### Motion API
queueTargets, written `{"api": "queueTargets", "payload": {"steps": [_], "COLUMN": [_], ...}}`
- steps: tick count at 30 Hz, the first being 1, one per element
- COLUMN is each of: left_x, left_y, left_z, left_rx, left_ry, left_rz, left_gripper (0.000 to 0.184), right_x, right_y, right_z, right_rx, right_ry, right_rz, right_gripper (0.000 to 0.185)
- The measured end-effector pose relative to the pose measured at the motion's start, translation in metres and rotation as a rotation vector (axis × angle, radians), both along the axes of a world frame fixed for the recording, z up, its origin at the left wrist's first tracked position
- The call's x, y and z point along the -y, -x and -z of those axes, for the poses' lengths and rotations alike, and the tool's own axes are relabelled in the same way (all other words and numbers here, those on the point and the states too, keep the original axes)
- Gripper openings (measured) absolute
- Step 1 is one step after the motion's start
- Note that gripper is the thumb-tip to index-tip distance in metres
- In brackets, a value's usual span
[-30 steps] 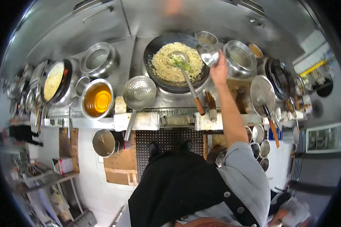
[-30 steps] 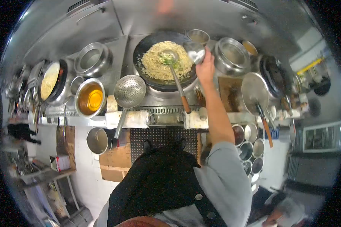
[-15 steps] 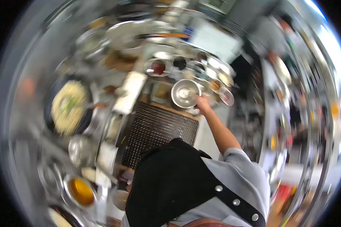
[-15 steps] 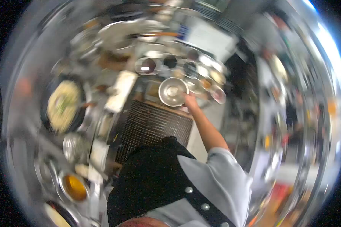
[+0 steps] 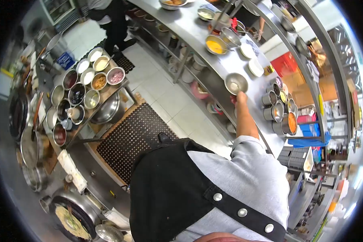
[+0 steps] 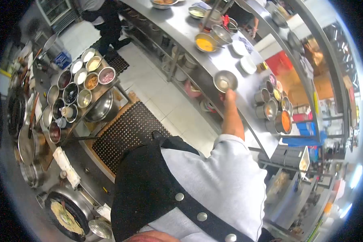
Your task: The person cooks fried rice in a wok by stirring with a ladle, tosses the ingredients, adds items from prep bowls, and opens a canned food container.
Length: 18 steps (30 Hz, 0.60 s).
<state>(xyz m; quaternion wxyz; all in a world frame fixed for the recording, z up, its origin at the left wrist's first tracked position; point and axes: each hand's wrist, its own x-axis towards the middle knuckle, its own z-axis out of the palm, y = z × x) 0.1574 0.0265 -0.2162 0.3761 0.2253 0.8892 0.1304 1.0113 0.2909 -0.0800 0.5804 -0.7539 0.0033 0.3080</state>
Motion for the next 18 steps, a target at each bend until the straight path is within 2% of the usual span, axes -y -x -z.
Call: {"api": "queueTargets", "payload": {"steps": [1,2,4,5,7,8,9,10,11,12,14,15,16,17,18], "left_x": [-0.013,-0.024,-0.045,-0.055,-0.072,-0.08,-0.089,-0.093,-0.096,-0.095,-0.076,-0.063,-0.05,-0.034,-0.015], "left_y": [-0.006,-0.012,-0.024,-0.031,-0.044,-0.052,-0.06,-0.061,-0.064,-0.063,-0.057,-0.056,-0.055,-0.054,-0.059], "left_z": [-0.003,-0.005,-0.01,-0.012,-0.015,-0.015,-0.016,-0.019,-0.021,-0.025,-0.033,-0.039,-0.049,-0.059,-0.072], "left_rx": [-0.006,-0.014,-0.03,-0.04,-0.058,-0.068,-0.077,-0.09,-0.097,-0.107,-0.122,-0.132,-0.133,-0.125,-0.107], "left_ry": [-0.008,-0.03,-0.063,-0.082,-0.115,-0.132,-0.157,-0.172,-0.192,-0.207,-0.24,-0.255,-0.268,-0.278,-0.292], "left_rz": [0.029,0.035,0.058,0.067,0.085,0.091,0.085,0.08,0.068,0.057,-0.019,-0.075,-0.132,-0.196,-0.281], "left_gripper": [0.038,0.038,0.039,0.039,0.039,0.039,0.039,0.039,0.039,0.04,0.04,0.04,0.04,0.04,0.041], "right_x": [0.018,0.026,0.039,0.03,-0.004,-0.023,-0.071,-0.092,-0.104,-0.11,-0.11,-0.107,-0.097,-0.084,-0.079], "right_y": [-0.025,-0.029,-0.032,-0.024,0.003,-0.003,0.075,0.133,0.174,0.209,0.296,0.334,0.367,0.4,0.422], "right_z": [0.004,-0.003,-0.014,-0.008,0.007,0.058,0.054,0.029,0.049,0.069,0.041,0.043,0.061,0.019,0.041], "right_rx": [-0.044,-0.047,-0.184,-0.132,-0.217,-0.321,-0.232,-0.025,-0.097,-0.096,0.023,0.13,0.24,0.29,0.265], "right_ry": [0.062,0.051,-0.297,-0.434,-0.405,-0.374,-0.193,0.048,0.02,0.063,0.232,0.337,0.273,0.303,0.318], "right_rz": [0.097,0.109,0.403,0.433,0.339,0.116,-0.084,-0.357,-0.562,-0.959,-1.571,-1.884,-2.186,-2.326,-2.553], "right_gripper": [0.04,0.04,0.064,0.082,0.073,0.066,0.057,0.046,0.038,0.041,0.055,0.061,0.067,0.053,0.054]}}
